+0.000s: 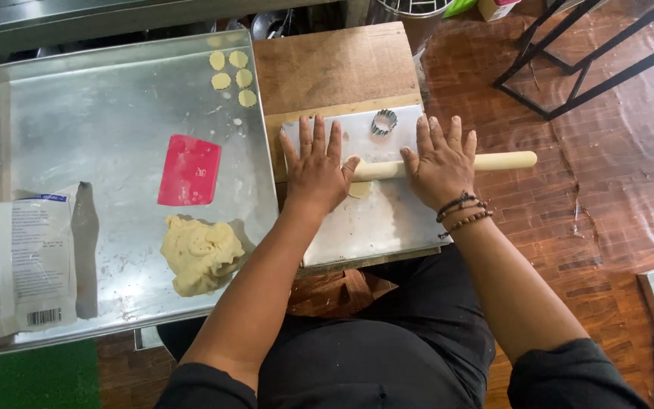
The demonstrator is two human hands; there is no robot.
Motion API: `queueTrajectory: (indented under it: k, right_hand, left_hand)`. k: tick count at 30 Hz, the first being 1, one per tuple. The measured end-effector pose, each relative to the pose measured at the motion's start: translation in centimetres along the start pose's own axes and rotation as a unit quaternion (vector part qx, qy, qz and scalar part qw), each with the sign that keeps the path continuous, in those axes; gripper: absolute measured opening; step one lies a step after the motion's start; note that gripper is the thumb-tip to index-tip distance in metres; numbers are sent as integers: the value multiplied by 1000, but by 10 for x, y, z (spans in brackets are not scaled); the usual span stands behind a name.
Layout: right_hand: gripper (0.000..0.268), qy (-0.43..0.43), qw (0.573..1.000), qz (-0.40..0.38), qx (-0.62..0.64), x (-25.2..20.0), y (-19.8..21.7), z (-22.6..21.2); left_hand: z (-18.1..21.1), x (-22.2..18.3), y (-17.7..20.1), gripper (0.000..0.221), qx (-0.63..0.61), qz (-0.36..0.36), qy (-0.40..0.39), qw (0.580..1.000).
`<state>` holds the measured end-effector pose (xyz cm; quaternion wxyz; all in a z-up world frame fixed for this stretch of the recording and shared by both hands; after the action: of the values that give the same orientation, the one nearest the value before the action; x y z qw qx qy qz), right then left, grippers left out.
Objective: Rolling out dough with a rolling pin, cutting circular shapes using a metal cutter, and arranging them on a baking tray.
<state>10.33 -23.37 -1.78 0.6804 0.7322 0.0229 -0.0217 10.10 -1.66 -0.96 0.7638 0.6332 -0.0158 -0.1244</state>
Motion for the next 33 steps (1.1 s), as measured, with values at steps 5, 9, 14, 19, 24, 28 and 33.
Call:
queueTrajectory:
  k: [5, 9, 14, 19, 24, 28, 33]
  right_hand:
    - [73, 2, 1000, 0, -8, 29, -11, 4]
    - [71, -9, 1000, -5, 2, 45, -7, 2]
    - [68, -22, 999, 3, 32, 55, 0, -1]
    - [58, 6, 992, 92, 81, 64, -7, 9]
    - [54, 86, 976, 195, 49, 38, -7, 29]
    - [54, 162, 968, 191, 14, 8, -6, 46]
    - [41, 214, 969, 125, -10, -12, 0, 51]
  left_hand:
    - [-6, 24, 2, 76, -4, -14, 20, 1000]
    - [-11, 40, 3, 73, -5, -5, 38, 999]
    - [-14, 51, 11, 72, -3, 24, 59, 998]
    - [-13, 59, 6, 67, 2, 114, 44, 992]
    - [-22, 65, -20, 57, -3, 206, 22, 978]
    - [-19, 59, -28, 55, -5, 225, 8, 974]
    - [-11, 42, -20, 46, -13, 275, -23, 961]
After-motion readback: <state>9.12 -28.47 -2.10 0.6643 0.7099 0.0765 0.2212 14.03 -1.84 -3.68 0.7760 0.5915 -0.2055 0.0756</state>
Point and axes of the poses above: each hand's wrist, its own x-axis towards the middle knuckle, its own y-axis out of the back of the hand, z = x × y, the point moved 6 cm from there along x, towards the middle knuckle, and after that the axes turned 2 degrees about x, right-handed, at the moved point
